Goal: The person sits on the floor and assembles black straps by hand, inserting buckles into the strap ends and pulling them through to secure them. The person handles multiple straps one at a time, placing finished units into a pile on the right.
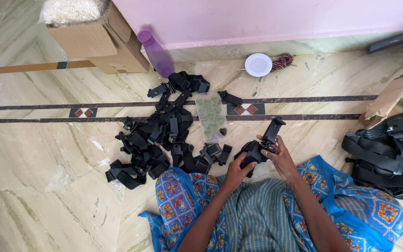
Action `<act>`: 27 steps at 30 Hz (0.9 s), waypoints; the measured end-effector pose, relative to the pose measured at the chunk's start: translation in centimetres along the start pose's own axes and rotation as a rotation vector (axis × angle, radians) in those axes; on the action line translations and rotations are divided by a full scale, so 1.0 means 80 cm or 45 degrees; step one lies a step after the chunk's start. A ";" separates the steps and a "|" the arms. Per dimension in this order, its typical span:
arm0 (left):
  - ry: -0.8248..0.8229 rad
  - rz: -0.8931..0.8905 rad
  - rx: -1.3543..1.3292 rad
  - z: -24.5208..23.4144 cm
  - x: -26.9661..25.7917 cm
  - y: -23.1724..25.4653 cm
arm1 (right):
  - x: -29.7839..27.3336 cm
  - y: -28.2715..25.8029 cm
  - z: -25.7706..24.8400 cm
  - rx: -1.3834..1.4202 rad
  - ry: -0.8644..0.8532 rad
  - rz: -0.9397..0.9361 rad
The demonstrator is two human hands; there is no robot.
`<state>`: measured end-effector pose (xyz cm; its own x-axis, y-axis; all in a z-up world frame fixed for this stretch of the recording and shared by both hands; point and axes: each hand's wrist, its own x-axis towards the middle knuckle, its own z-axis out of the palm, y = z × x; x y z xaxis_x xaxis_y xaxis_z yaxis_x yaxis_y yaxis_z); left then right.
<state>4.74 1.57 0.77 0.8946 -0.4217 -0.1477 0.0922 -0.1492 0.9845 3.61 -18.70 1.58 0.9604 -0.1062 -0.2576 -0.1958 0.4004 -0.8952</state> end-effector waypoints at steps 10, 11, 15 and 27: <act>-0.044 -0.105 -0.020 -0.002 0.005 -0.009 | -0.001 0.003 0.005 -0.233 0.033 0.072; -0.046 -0.152 -0.049 -0.003 0.005 -0.009 | 0.000 0.009 0.001 -0.236 0.027 0.080; -0.119 -0.152 -0.162 -0.006 0.007 -0.013 | 0.012 0.048 -0.025 -0.141 0.026 0.160; -0.152 -0.109 -0.163 -0.003 0.010 -0.015 | 0.020 0.110 -0.067 -0.005 0.165 0.216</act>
<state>5.40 1.61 -0.54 0.8236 -0.5166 -0.2342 0.2275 -0.0774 0.9707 2.33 -20.24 -8.67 0.8800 -0.1541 -0.4494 -0.3536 0.4193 -0.8362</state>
